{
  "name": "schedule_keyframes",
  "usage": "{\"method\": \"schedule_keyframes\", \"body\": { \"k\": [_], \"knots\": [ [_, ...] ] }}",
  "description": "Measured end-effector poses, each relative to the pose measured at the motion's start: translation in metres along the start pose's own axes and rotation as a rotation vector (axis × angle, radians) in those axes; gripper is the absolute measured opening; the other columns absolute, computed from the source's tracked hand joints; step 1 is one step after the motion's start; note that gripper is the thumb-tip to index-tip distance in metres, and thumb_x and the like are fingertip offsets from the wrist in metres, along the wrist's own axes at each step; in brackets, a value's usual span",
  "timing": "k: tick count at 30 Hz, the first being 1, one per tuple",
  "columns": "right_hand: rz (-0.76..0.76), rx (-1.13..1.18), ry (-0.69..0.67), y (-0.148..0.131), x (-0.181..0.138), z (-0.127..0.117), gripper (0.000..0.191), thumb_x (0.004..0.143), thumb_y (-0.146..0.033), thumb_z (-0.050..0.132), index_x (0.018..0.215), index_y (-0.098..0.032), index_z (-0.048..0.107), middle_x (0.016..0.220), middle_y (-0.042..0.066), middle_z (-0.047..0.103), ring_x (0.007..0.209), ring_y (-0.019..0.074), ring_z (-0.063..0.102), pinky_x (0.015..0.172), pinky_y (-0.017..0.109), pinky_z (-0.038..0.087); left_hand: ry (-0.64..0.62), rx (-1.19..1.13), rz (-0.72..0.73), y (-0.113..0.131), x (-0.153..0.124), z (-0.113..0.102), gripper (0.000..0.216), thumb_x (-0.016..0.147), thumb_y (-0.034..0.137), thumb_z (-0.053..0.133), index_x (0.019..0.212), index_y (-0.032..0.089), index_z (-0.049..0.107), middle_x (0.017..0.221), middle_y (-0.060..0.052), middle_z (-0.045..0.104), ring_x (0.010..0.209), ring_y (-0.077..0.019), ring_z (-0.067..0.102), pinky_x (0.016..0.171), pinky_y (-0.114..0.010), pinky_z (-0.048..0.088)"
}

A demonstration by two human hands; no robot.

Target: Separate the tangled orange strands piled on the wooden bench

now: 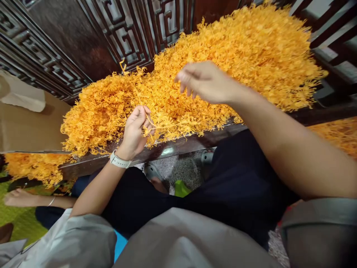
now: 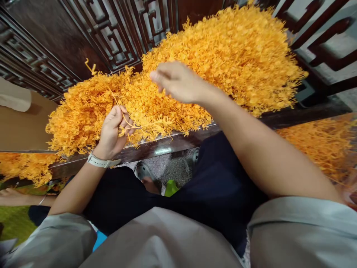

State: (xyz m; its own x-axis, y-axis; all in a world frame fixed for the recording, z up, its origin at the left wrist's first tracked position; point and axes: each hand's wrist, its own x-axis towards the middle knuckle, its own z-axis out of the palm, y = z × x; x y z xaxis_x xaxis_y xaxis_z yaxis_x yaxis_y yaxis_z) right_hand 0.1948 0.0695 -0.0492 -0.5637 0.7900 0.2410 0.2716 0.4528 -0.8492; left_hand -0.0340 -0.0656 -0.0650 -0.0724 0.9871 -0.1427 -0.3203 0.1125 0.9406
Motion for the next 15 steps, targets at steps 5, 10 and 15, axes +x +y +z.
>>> {"method": "schedule_keyframes", "body": {
  "k": [5,10,15],
  "knots": [
    [-0.071,0.282,-0.485,-0.019,-0.011,0.048,0.036,0.104,-0.049,0.063,0.088,-0.017,0.061,0.069,-0.004,0.053,0.060,0.0080,0.046,0.057,0.024,0.036,0.031,0.097,0.124,-0.004,0.008,0.000,0.028,0.099,0.045,0.071,0.088,0.022,0.060,0.061,0.005,0.047,0.045,-0.0069,0.039,0.044,-0.019,0.036],
    [-0.058,0.425,-0.341,-0.017,-0.009,0.062,0.032,0.101,-0.045,0.068,0.086,-0.019,0.058,0.060,-0.008,0.041,0.056,0.0088,0.034,0.053,0.026,0.028,0.066,0.200,0.207,-0.005,0.010,-0.006,0.037,0.094,0.055,0.073,0.088,0.021,0.061,0.074,0.001,0.062,0.049,-0.0061,0.048,0.045,-0.019,0.036],
    [-0.094,0.412,-0.130,-0.020,-0.005,0.062,0.044,0.092,-0.060,0.073,0.080,-0.022,0.057,0.062,-0.005,0.042,0.061,0.0126,0.034,0.055,0.028,0.029,-0.052,0.237,-0.007,-0.002,0.003,-0.006,0.039,0.078,0.049,0.091,0.090,0.019,0.067,0.058,0.004,0.056,0.041,-0.0047,0.043,0.040,-0.019,0.023]
  ]
}}
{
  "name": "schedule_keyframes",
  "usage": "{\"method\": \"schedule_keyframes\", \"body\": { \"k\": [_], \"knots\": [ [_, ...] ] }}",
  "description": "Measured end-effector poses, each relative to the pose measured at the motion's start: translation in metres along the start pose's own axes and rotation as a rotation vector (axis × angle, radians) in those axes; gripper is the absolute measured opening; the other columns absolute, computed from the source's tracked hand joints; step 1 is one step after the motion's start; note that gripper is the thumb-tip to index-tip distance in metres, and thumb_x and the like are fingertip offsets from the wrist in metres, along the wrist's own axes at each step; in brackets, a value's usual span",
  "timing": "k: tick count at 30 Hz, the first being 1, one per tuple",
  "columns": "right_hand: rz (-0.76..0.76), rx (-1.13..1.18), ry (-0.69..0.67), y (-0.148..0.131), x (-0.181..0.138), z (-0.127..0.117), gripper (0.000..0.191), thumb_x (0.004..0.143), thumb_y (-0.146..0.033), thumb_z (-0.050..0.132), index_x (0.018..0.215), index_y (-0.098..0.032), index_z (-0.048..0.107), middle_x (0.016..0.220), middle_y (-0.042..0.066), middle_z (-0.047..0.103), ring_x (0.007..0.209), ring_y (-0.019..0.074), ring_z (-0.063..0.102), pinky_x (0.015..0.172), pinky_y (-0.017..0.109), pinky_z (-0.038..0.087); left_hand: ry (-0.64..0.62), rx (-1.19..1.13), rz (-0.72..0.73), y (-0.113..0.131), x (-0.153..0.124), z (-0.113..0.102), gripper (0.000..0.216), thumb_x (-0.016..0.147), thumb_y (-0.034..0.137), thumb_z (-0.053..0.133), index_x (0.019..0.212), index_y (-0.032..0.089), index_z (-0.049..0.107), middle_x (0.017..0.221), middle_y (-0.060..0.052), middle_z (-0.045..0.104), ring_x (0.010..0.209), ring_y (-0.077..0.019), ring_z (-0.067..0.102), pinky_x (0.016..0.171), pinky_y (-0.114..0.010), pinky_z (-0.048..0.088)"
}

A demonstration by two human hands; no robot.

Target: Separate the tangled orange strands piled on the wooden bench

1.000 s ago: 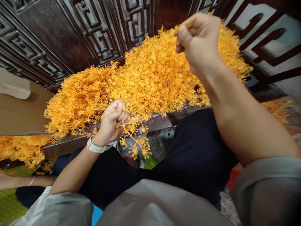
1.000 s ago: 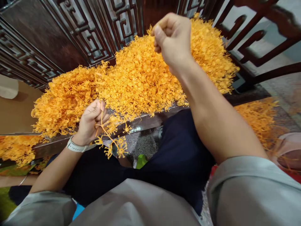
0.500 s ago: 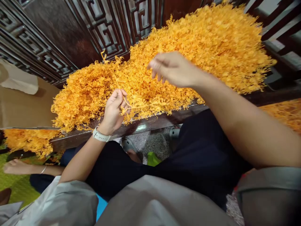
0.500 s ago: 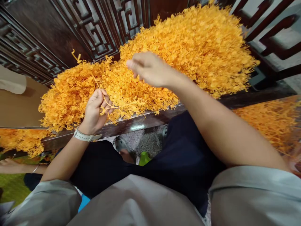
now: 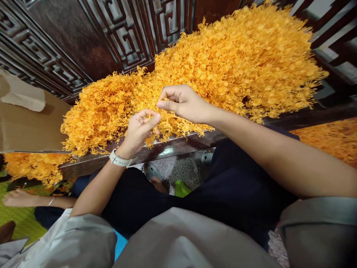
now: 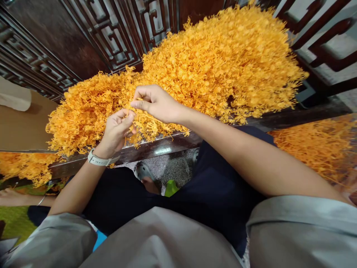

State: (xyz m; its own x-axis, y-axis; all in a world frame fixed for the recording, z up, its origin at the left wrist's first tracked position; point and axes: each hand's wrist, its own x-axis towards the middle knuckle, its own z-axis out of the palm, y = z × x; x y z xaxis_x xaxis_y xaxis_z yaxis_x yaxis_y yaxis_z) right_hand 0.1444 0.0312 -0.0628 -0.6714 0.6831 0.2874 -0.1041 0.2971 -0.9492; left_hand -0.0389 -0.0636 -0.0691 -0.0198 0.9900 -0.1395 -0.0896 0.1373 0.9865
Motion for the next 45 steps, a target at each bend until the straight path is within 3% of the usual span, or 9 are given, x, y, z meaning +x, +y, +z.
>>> {"method": "schedule_keyframes", "body": {
  "k": [6,18,24,25,29,33,37,40,45],
  "knots": [
    [-0.094,-0.087,0.013,-0.003,-0.002,0.002,0.052,0.086,-0.072,0.072,0.075,-0.024,0.056,0.071,0.000,0.052,0.070,0.0170,0.044,0.062,0.031,0.037,-0.094,-0.125,-0.231,-0.001,-0.003,0.008,0.034,0.084,0.050,0.085,0.086,0.017,0.074,0.042,0.013,0.026,0.035,-0.0031,0.019,0.040,-0.020,0.023],
    [-0.111,-0.156,0.161,-0.002,0.014,-0.008,0.041,0.089,-0.057,0.077,0.074,-0.024,0.059,0.075,0.002,0.059,0.075,0.0193,0.051,0.064,0.034,0.040,0.095,-0.132,-0.069,0.016,0.004,0.015,0.028,0.084,0.030,0.087,0.074,0.014,0.066,0.049,0.009,0.041,0.036,-0.0001,0.023,0.039,-0.018,0.024],
    [-0.274,-0.149,0.892,0.004,0.013,-0.099,0.021,0.100,-0.034,0.066,0.080,-0.031,0.060,0.084,0.002,0.058,0.062,0.0148,0.036,0.054,0.032,0.033,0.141,-0.178,-0.083,0.007,-0.006,-0.002,0.025,0.080,0.027,0.088,0.072,0.015,0.067,0.044,0.009,0.041,0.036,-0.0007,0.022,0.039,-0.018,0.023],
    [-0.239,-0.192,0.922,0.007,0.010,-0.112,0.026,0.099,-0.036,0.068,0.076,-0.030,0.058,0.075,0.000,0.051,0.062,0.0148,0.035,0.053,0.031,0.033,0.141,-0.180,-0.082,0.005,-0.007,-0.006,0.025,0.081,0.029,0.087,0.073,0.015,0.069,0.042,0.009,0.038,0.035,-0.0011,0.021,0.039,-0.018,0.024],
    [0.032,-0.242,0.656,0.012,0.001,-0.111,0.030,0.096,-0.049,0.073,0.077,-0.026,0.068,0.062,-0.002,0.044,0.056,0.0132,0.037,0.051,0.032,0.031,0.149,-0.151,-0.057,0.003,-0.003,-0.016,0.025,0.085,0.039,0.085,0.080,0.016,0.074,0.040,0.010,0.033,0.035,-0.0027,0.018,0.038,-0.020,0.023],
    [0.079,-0.213,0.499,0.008,0.008,-0.082,0.025,0.093,-0.041,0.075,0.078,-0.021,0.072,0.054,-0.003,0.047,0.047,0.0118,0.041,0.050,0.032,0.033,0.155,-0.116,0.018,0.002,0.001,-0.011,0.023,0.085,0.037,0.085,0.079,0.017,0.075,0.044,0.008,0.040,0.038,-0.0031,0.023,0.041,-0.020,0.025],
    [0.088,-0.086,0.623,0.013,0.018,-0.090,0.016,0.091,-0.035,0.078,0.096,-0.022,0.071,0.095,0.003,0.064,0.065,0.0120,0.058,0.067,0.033,0.053,0.159,0.036,0.126,-0.002,-0.001,-0.002,0.022,0.085,0.037,0.086,0.079,0.018,0.077,0.049,0.005,0.050,0.043,-0.0043,0.036,0.046,-0.019,0.033],
    [0.062,-0.145,0.784,0.015,0.015,-0.109,0.016,0.096,-0.031,0.072,0.109,-0.023,0.069,0.128,0.008,0.059,0.087,0.0118,0.062,0.079,0.028,0.057,0.165,0.087,0.134,-0.005,-0.002,0.002,0.024,0.086,0.039,0.085,0.079,0.017,0.076,0.051,0.002,0.056,0.043,-0.0051,0.040,0.047,-0.020,0.034],
    [0.152,-0.006,0.551,0.007,0.007,-0.093,0.047,0.099,-0.068,0.056,0.095,-0.022,0.063,0.083,0.005,0.063,0.068,0.0166,0.061,0.057,0.029,0.049,0.152,0.024,0.095,-0.010,0.001,0.003,0.028,0.087,0.043,0.084,0.089,0.016,0.074,0.069,-0.004,0.072,0.042,-0.0035,0.035,0.044,-0.020,0.030]
  ]
}}
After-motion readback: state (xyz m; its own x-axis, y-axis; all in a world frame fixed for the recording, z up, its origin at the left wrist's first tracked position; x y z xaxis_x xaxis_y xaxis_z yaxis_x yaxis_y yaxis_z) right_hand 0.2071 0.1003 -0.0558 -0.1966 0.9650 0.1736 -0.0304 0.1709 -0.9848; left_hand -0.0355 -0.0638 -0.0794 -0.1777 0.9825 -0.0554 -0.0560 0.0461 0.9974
